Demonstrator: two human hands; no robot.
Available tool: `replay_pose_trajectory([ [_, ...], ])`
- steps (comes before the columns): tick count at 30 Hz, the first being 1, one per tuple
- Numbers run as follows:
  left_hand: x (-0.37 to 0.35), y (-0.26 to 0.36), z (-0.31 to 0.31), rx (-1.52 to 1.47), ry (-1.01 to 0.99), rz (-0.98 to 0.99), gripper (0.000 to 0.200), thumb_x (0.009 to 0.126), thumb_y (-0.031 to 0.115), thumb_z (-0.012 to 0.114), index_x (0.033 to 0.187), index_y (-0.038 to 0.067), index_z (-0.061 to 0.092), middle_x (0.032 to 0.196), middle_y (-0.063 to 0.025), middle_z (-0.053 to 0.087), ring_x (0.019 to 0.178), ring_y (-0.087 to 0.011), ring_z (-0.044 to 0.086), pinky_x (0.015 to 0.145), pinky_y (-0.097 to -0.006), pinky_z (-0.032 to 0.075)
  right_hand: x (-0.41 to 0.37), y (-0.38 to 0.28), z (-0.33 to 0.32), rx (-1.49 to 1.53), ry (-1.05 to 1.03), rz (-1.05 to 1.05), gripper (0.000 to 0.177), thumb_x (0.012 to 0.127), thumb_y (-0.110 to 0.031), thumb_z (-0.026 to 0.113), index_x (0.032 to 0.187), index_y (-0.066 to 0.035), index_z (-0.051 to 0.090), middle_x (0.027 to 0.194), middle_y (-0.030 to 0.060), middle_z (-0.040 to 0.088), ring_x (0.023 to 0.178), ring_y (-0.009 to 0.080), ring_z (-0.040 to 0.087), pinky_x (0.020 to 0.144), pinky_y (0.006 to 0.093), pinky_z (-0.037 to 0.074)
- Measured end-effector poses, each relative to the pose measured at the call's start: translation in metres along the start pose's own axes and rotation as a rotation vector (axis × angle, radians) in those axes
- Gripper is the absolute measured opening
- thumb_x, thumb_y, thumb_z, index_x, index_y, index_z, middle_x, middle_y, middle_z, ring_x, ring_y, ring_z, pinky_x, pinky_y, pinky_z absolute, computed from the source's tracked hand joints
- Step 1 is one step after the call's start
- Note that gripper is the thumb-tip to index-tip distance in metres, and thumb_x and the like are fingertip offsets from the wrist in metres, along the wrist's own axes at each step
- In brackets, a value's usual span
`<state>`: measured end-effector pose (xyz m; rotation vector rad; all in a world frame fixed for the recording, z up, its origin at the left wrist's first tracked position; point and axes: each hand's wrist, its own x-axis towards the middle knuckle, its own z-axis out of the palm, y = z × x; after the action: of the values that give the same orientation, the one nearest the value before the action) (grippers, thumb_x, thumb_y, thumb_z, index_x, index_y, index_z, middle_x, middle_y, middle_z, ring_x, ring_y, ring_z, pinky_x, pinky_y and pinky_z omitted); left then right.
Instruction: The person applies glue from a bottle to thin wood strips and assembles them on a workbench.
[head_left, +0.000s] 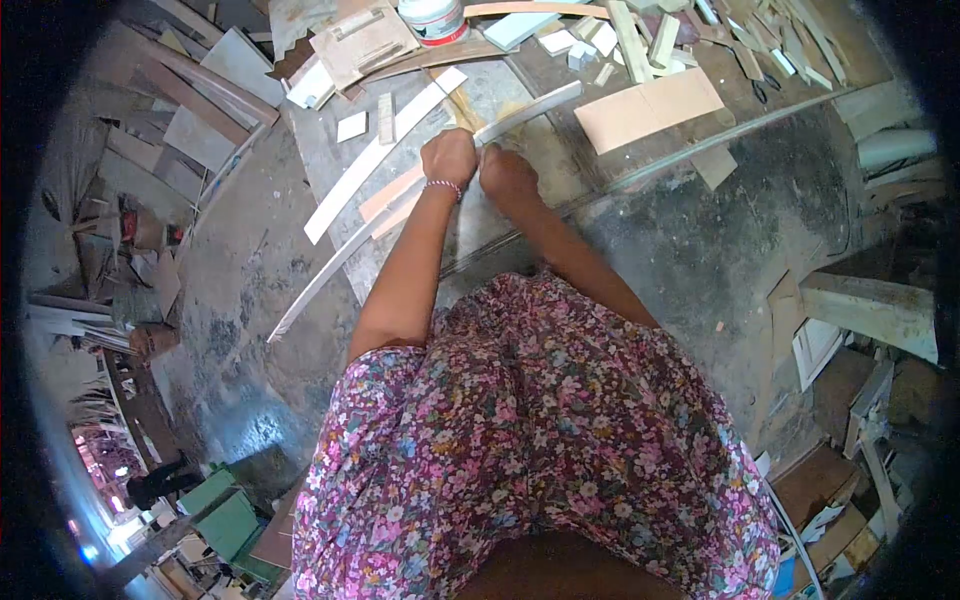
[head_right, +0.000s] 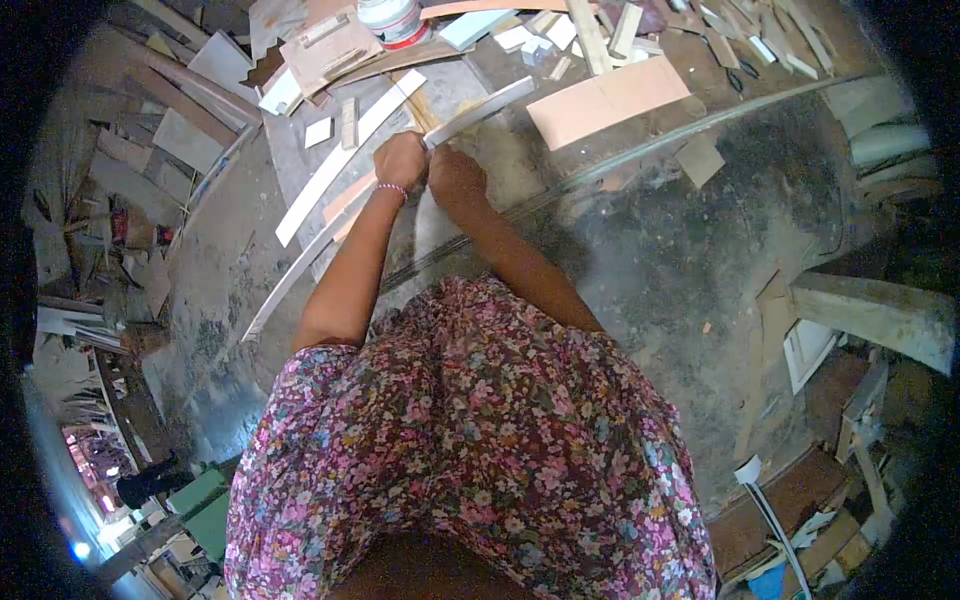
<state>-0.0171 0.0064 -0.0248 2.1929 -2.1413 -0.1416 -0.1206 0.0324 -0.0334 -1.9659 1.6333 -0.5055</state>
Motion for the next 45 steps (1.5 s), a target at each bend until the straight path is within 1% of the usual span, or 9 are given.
replay_pose_trajectory([
  [11,0.021,-0.008,-0.011,-0.134,-0.424,-0.014,0.037,0.061,0.034,0.063,0.079,0.002,0.060,0.082,-0.0180,0.058,0.079,-0.0287,0.056,0.067,-0.0366,0.045,-0.040,0.018,-0.019,-0.144,-0.031,-0.091,0.020,0.077,-0.017,0.040,0.076,0.001,0.050,0.063,0.0190,0.056,0.062,0.0324,0.058,0.056,0.0412,0.047],
  [14,0.013,0.002,-0.023,-0.070,-0.351,-0.048,0.037,0.061,0.033,0.064,0.080,0.001,0.060,0.082,-0.0178,0.058,0.078,-0.0289,0.057,0.067,-0.0365,0.045,-0.042,0.012,-0.025,-0.282,0.000,-0.188,0.017,0.076,-0.015,0.041,0.076,0.000,0.049,0.062,0.0186,0.056,0.063,0.0303,0.058,0.054,0.0403,0.048],
  [23,-0.003,0.004,-0.016,-0.010,-0.083,0.016,0.027,0.064,0.031,0.061,0.071,0.004,0.061,0.075,-0.0165,0.058,0.072,-0.0289,0.057,0.063,-0.0368,0.045,-0.010,0.001,-0.014,-0.014,-0.048,-0.053,0.021,0.075,-0.013,0.039,0.085,-0.002,0.054,0.074,0.0183,0.057,0.071,0.0315,0.057,0.065,0.0401,0.045],
  [26,-0.004,0.006,-0.018,-0.006,-0.074,0.020,0.019,0.066,0.023,0.058,0.070,0.004,0.059,0.075,-0.0170,0.058,0.073,-0.0311,0.056,0.063,-0.0384,0.045,-0.008,0.001,-0.009,0.025,-0.017,-0.048,0.022,0.076,-0.014,0.038,0.086,-0.004,0.055,0.077,0.0193,0.057,0.073,0.0317,0.057,0.066,0.0403,0.045],
  [29,-0.006,0.008,-0.018,0.004,-0.066,0.022,0.018,0.065,0.022,0.058,0.069,0.004,0.059,0.075,-0.0172,0.057,0.073,-0.0312,0.056,0.064,-0.0386,0.045,-0.008,0.005,-0.005,0.074,0.078,-0.105,0.021,0.077,-0.017,0.039,0.070,0.000,0.050,0.063,0.0194,0.055,0.060,0.0337,0.056,0.057,0.0425,0.045],
  [32,-0.003,0.007,-0.019,0.007,-0.088,0.016,0.022,0.063,0.025,0.061,0.070,0.003,0.060,0.077,-0.0174,0.058,0.074,-0.0312,0.056,0.064,-0.0377,0.045,-0.010,-0.004,-0.029,0.007,-0.173,0.004,0.025,0.074,-0.013,0.039,0.089,0.001,0.053,0.079,0.0209,0.057,0.076,0.0318,0.057,0.067,0.0411,0.045],
  [39,0.013,0.004,-0.025,-0.082,-0.398,-0.070,0.036,0.065,0.035,0.062,0.079,0.002,0.060,0.082,-0.0161,0.058,0.077,-0.0289,0.056,0.064,-0.0361,0.045,-0.044,0.011,-0.029,-0.076,-0.146,-0.032,0.020,0.073,-0.013,0.041,0.076,0.001,0.055,0.073,0.0197,0.057,0.070,0.0328,0.057,0.062,0.0416,0.046],
  [41,0.010,0.001,-0.021,-0.063,-0.338,-0.042,0.036,0.065,0.035,0.062,0.077,0.002,0.060,0.080,-0.0162,0.058,0.076,-0.0290,0.057,0.063,-0.0363,0.045,-0.040,0.020,-0.021,-0.114,-0.132,-0.165,0.021,0.076,-0.015,0.039,0.073,0.002,0.051,0.070,0.0201,0.056,0.065,0.0334,0.057,0.058,0.0425,0.045],
  [45,-0.007,0.012,-0.026,-0.005,-0.175,0.021,0.029,0.065,0.030,0.060,0.072,0.002,0.061,0.075,-0.0168,0.059,0.072,-0.0290,0.058,0.061,-0.0368,0.046,-0.023,0.023,-0.007,-0.076,-0.103,-0.142,0.021,0.074,-0.014,0.040,0.071,0.002,0.053,0.071,0.0203,0.056,0.067,0.0331,0.057,0.060,0.0415,0.046],
])
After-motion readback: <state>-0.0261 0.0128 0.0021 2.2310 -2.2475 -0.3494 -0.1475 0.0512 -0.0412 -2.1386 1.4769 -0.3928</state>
